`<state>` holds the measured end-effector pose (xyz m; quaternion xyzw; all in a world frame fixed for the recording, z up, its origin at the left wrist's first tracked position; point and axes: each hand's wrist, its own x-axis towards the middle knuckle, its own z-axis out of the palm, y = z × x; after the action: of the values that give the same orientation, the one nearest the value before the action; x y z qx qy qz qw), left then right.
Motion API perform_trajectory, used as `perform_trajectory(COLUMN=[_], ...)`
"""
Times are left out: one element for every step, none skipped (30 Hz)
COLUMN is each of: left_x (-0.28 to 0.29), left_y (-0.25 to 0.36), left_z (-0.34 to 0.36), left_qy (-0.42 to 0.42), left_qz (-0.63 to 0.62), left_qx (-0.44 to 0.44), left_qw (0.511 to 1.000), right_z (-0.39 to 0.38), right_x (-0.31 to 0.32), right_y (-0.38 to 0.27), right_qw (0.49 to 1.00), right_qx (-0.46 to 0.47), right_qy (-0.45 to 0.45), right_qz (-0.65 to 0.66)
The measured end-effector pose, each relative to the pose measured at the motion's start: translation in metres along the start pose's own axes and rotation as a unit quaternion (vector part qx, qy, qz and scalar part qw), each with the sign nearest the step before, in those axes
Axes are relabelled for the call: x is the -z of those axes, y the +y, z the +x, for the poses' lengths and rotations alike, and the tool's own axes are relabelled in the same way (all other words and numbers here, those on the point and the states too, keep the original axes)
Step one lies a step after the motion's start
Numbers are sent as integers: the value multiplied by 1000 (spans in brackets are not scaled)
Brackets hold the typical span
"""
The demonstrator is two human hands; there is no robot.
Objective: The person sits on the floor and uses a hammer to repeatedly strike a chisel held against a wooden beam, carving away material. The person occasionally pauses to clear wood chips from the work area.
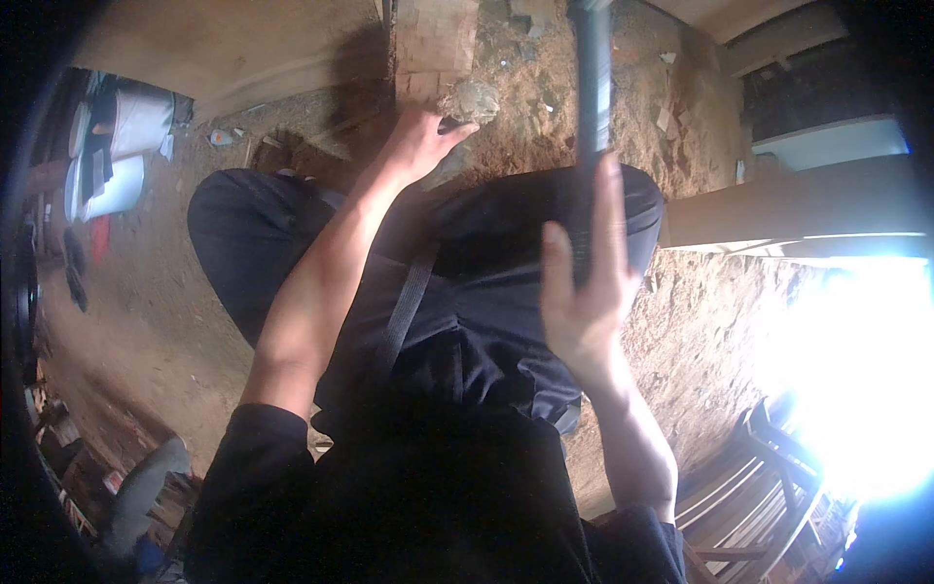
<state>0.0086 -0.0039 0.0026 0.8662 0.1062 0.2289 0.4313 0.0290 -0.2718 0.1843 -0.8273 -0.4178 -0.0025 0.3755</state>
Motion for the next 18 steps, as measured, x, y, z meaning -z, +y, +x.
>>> perform_trajectory(left_x=[-6,-9,-8,-5,-1,2,4,6,1,-2,-2,-2,-1,-1,-3,-5,-6,-1], left_y=[3,4,3,5,12,9,4,0,1,3,4,5,6,6,6,1,-6,-18], left_z=[3,3,3,1,-3,0,2,0,-6,-6,-3,-1,2,2,3,-1,-2,2], left_qy=[8,0,-9,-21,15,18,17,17,34,22,14,6,14,9,3,-2,56,48], left_qz=[-5,-13,-22,-26,-50,-46,-44,-43,-51,-39,-23,-8,-1,5,11,19,47,39], left_qx=[-14,4,21,40,7,12,20,29,-3,0,2,4,-6,-2,1,8,-42,-20], left_qw=[1000,1000,999,999,999,999,999,999,998,999,1000,1000,1000,1000,1000,1000,996,998], right_z=[1,2,4,9,9,12,17,24,19,17,13,8,5,4,5,5,7,12], right_x=[-7,-10,0,3,7,13,14,17,19,21,14,5,-3,-6,-3,2,7,10], right_y=[4,4,1,-4,-9,-14,-18,-26,-31,-36,-27,-17,-8,-3,-1,-5,-9,-11], right_qw=[998,995,976,981,985,989,994,997,996,993,994,995,995,995,977,980,983,986], right_qx=[51,7,-115,-85,-60,-29,-6,18,-37,-90,-74,-59,-44,-29,-92,-82,-64,-46], right_qy=[2,-90,-179,-170,-159,-145,-107,-69,-76,-73,-76,-78,-81,-83,-190,-180,-171,-162], right_qz=[-48,-53,-42,-36,-28,-24,-7,10,16,19,3,-12,-28,-45,-32,-31,-25,-19])
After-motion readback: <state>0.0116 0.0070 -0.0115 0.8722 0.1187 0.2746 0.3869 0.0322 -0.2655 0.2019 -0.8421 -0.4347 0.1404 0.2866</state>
